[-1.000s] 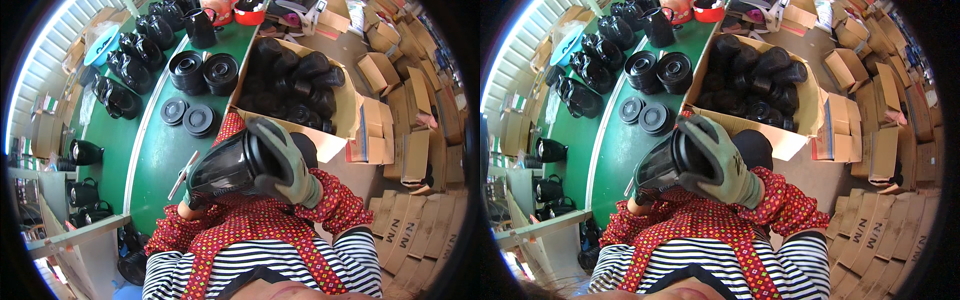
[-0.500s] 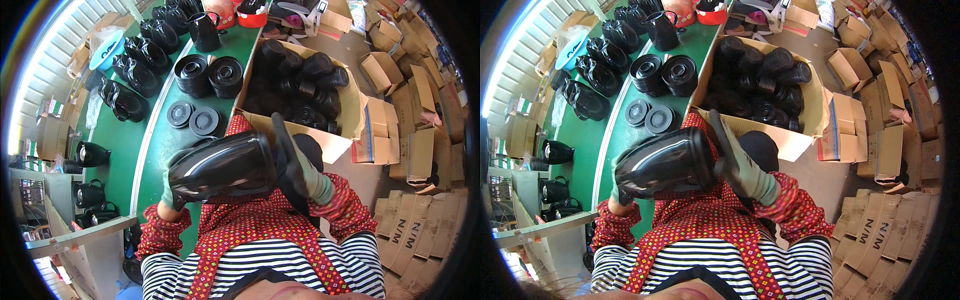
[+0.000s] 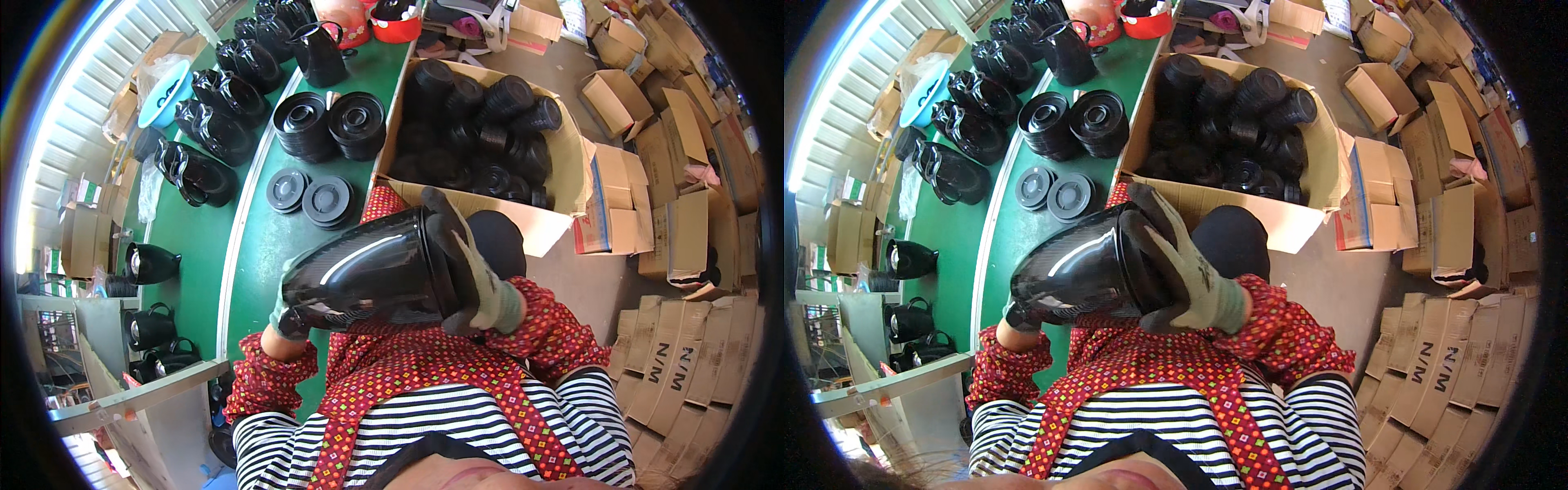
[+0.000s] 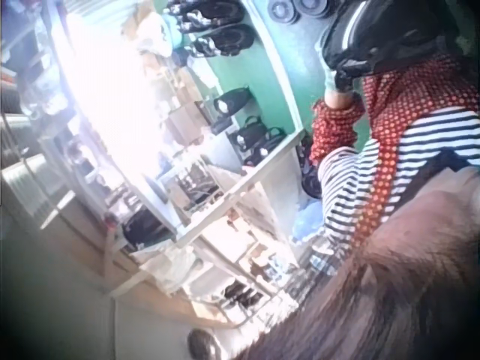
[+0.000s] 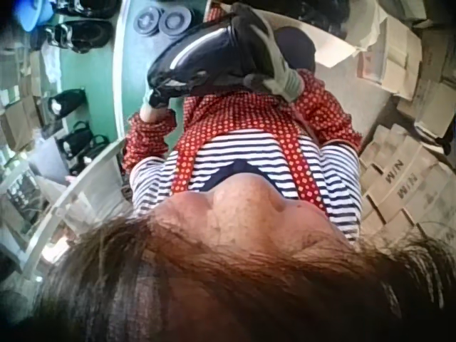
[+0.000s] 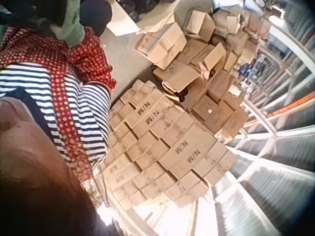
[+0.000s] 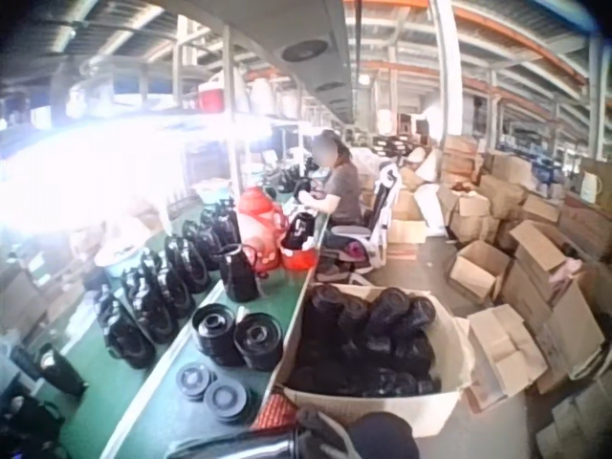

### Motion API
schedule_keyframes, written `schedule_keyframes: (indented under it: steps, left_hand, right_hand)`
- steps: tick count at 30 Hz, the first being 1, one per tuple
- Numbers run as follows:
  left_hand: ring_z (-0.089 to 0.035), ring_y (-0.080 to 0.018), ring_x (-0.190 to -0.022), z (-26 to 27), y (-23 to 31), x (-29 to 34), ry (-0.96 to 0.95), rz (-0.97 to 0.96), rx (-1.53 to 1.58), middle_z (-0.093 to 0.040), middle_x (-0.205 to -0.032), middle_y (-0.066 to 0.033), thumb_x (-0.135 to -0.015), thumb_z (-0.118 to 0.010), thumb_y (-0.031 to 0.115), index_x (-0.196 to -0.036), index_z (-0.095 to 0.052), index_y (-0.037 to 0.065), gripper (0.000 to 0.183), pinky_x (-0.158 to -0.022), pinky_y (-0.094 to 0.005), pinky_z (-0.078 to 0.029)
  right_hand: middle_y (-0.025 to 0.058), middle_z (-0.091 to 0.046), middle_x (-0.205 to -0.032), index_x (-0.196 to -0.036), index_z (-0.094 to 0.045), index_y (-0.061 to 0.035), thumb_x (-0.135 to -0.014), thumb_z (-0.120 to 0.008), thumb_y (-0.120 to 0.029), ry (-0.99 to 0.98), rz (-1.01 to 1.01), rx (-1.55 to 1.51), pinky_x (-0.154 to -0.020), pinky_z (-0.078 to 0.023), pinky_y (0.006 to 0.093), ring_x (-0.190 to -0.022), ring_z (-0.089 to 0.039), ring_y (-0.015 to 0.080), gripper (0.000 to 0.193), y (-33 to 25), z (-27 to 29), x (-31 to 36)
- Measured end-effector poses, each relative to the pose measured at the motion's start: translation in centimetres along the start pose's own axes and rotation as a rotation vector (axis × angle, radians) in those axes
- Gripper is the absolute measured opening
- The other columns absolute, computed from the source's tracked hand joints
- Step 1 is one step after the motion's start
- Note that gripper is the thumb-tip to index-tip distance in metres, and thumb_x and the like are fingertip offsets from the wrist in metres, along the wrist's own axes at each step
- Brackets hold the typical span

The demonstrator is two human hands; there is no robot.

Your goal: The person assembles black electric kettles at a workstation. They pick up a kettle body, insert a metal heating element, and secure a lid. The person repeats this process for multiple units, placing finished kettles on the table.

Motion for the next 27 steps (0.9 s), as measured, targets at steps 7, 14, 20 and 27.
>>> schedule_keyframes:
  steps: [7,14,20,27]
  left_hand:
    - [-0.077,-0.0385,-0.103,0.3,11.9,-6.2,-0.088,-0.464,-0.576,-0.063,-0.14,-0.0318,-0.074,-0.084,0.012,-0.112,-0.076,-0.001,0.041,-0.088,-0.0404,-0.063]
    - [-0.06,-0.0264,-0.135,-3.5,2.3,0.1,-0.176,0.461,0.684,-0.058,-0.152,-0.0142,-0.098,-0.077,0.016,-0.152,-0.054,0.005,0.06,-0.115,-0.0429,-0.049]
    - [-0.059,-0.0238,-0.136,-5.6,1.6,-0.3,-0.248,0.541,0.821,-0.062,-0.148,-0.0128,-0.093,-0.083,0.021,-0.147,-0.058,0.006,0.062,-0.116,-0.0413,-0.048]
    - [-0.069,-0.0252,-0.122,-0.6,3.1,-4.2,-0.032,0.1,0.182,-0.07,-0.136,-0.0174,-0.091,-0.078,0.013,-0.141,-0.062,-0.001,0.055,-0.108,-0.0414,-0.055]
  right_hand:
    - [0.0113,-0.066,-0.14,-0.147,-0.055,-0.0042,-0.114,-0.042,-0.049,0.29,-0.289,-0.282,-0.113,-0.048,0.0389,-0.13,-0.061,0.019,0.057,4.7,3.1,0.4]
    - [0.0302,-0.034,-0.163,-0.154,-0.052,-0.0048,-0.082,-0.079,-0.057,-0.221,0.403,0.883,-0.118,-0.039,0.0557,-0.148,-0.037,0.046,0.093,-4.6,-0.5,0.8]
    - [0.0324,-0.032,-0.163,-0.157,-0.051,-0.0123,-0.071,-0.088,-0.058,-0.419,0.749,1.107,-0.121,-0.029,0.0635,-0.148,-0.033,0.0552,0.104,-4.7,-1.1,0.3]
    - [0.018,-0.048,-0.157,-0.161,-0.038,-0.0018,-0.108,-0.057,-0.039,0.157,0.393,0.181,-0.122,-0.036,0.0417,-0.143,-0.05,0.0302,0.067,2.6,1.8,-1.1]
Point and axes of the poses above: each hand's wrist, its own x-axis away from the middle knuckle, its own z-axis out of the back of the hand, y = z × x, the point moved 2 cm from there along -x, towards the middle knuckle
